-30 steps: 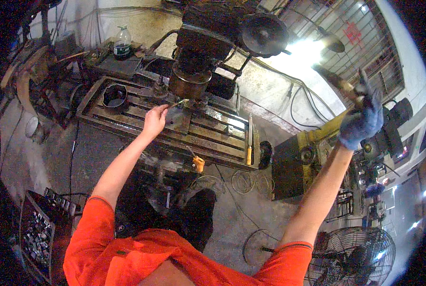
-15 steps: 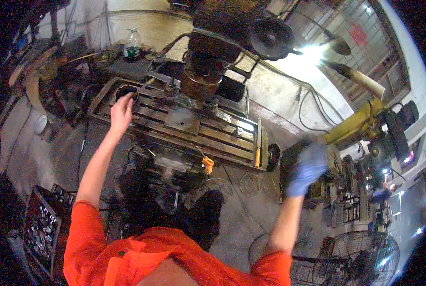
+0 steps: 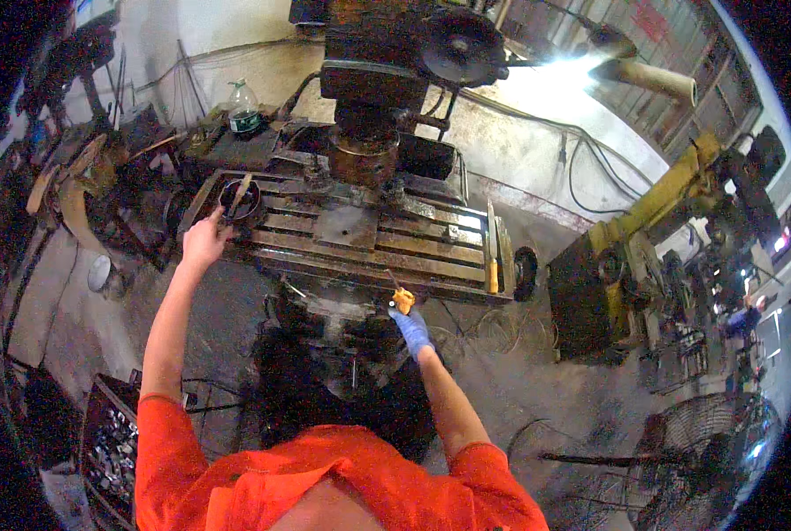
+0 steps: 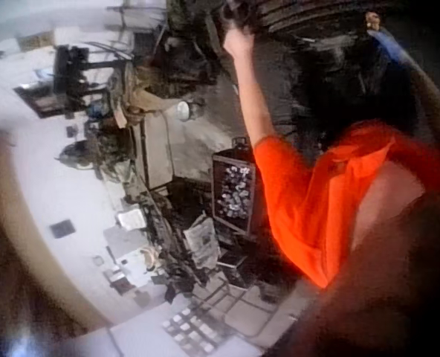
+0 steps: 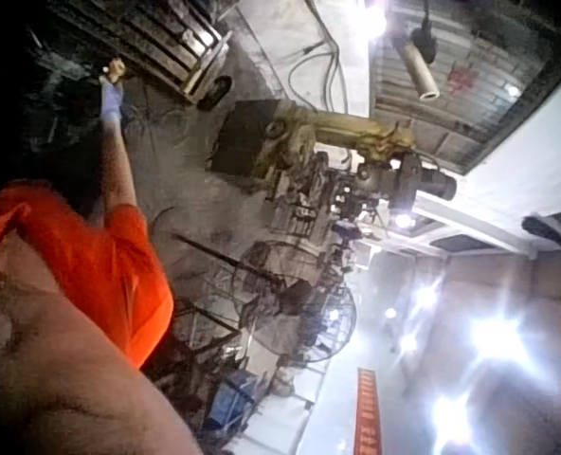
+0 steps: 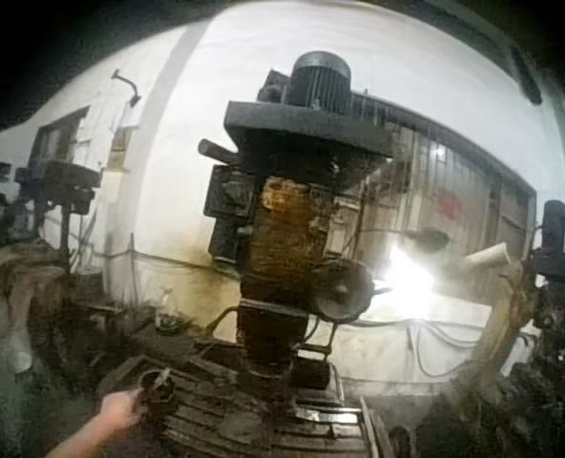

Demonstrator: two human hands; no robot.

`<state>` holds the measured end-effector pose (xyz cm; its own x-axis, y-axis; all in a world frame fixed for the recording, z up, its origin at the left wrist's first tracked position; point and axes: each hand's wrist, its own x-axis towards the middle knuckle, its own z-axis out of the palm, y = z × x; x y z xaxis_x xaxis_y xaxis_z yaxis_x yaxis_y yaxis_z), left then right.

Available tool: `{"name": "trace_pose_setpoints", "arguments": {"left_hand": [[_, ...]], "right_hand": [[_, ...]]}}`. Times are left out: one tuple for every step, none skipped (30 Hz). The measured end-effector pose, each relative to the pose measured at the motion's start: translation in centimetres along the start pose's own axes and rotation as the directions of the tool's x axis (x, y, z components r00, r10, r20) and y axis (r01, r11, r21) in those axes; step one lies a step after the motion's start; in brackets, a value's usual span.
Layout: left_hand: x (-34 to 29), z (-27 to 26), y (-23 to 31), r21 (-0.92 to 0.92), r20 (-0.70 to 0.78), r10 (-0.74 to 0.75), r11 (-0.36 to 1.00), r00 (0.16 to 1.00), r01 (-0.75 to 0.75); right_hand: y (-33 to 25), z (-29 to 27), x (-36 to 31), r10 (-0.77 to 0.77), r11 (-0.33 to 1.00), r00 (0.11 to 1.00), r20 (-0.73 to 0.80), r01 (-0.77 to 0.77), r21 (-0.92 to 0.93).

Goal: The person operates a milling machine by placing metal components on the worktable and using a handheld air nozzle to clear debris from the parts. The person repeats this process for several small metal items taken from a container.

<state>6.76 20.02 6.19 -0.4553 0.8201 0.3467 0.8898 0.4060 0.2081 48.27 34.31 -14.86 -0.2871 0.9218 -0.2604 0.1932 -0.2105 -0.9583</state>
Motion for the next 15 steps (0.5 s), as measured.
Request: {"name": "trace_pose_setpoints", "arguments": {"left_hand": [[-0.2, -0.5, -0.1, -0.02, -0.001, 0.001, 1.0, 1.0, -0.001], [-0.4, -1.0, -0.3, -0.041, -0.002, 0.003, 0.999, 1.0, -0.003], [-0.9, -1.3, -0.8, -0.07, 0.026, -0.026, 0.997, 0.999, 0.028], [-1.4, -1.6, -1.4, -0.106, 0.036, -0.042, 0.993, 0.998, 0.046], [-2.4, -2.2, -2.6, -0.131, 0.046, -0.072, 0.988, 0.996, 0.078], [-2.8, -2.3, -3.1, -0.173, 0.058, -0.076, 0.981, 0.995, 0.085], [-3.2, -1.9, -4.1, -0.214, 0.052, -0.066, 0.974, 0.996, 0.076], [-3.7, -1.2, -5.6, -0.249, 0.046, -0.059, 0.966, 0.997, 0.069], [-4.4, -0.8, -6.8, -0.28, 0.043, -0.053, 0.958, 0.998, 0.063], [-5.3, -1.5, -7.4, -0.291, 0.09, -0.065, 0.953, 0.994, 0.089], [-6.2, -1.6, -8.5, -0.28, 0.144, -0.128, 0.946, 0.981, 0.164], [-6.7, -3.1, -7.0, -0.274, 0.183, -0.114, 0.948, 0.976, 0.163], [-7.3, -2.4, -8.7, -0.348, 0.195, -0.125, 0.919, 0.973, 0.188], [-7.6, -1.5, -10.2, -0.421, 0.209, -0.14, 0.88, 0.968, 0.218], [-7.5, -1.6, -9.9, -0.431, 0.217, -0.126, 0.878, 0.968, 0.211]], "right_hand": [[0.2, 0.7, -0.2, -0.022, 1.0, 0.996, -0.088, 0.023, 0.008], [0.5, 1.0, -0.7, -0.038, 0.999, 0.989, -0.143, 0.038, 0.001], [0.7, 1.6, -1.6, -0.05, 0.999, 0.98, -0.194, 0.05, -0.008], [0.5, 2.1, -2.8, -0.06, 0.998, 0.968, -0.242, 0.058, -0.014], [-2.6, 2.9, -5.0, 0.023, 0.996, 0.983, -0.184, -0.038, -0.076], [-3.3, 2.3, -5.6, -0.109, 0.994, 0.972, -0.21, 0.101, -0.048], [-3.4, 1.3, -5.9, -0.237, 0.971, 0.941, -0.241, 0.239, -0.024], [-3.8, 0.5, -6.3, -0.358, 0.929, 0.893, -0.273, 0.371, -0.005], [-6.4, 0.1, -7.0, -0.429, 0.901, 0.851, -0.302, 0.425, -0.082], [-10.4, -0.4, -8.3, -0.457, 0.889, 0.836, -0.303, 0.436, -0.141], [-14.5, -1.0, -9.6, -0.487, 0.873, 0.819, -0.303, 0.445, -0.2], [-17.5, -2.2, -10.5, -0.476, 0.874, 0.829, -0.292, 0.412, -0.256], [-19.1, -3.0, -10.3, -0.468, 0.868, 0.862, -0.194, 0.407, -0.286], [-20.1, -3.5, -9.7, -0.454, 0.856, 0.886, -0.09, 0.406, -0.319], [-20.5, -3.5, -9.4, -0.547, 0.667, 0.837, -0.022, 0.419, -0.616]]}}
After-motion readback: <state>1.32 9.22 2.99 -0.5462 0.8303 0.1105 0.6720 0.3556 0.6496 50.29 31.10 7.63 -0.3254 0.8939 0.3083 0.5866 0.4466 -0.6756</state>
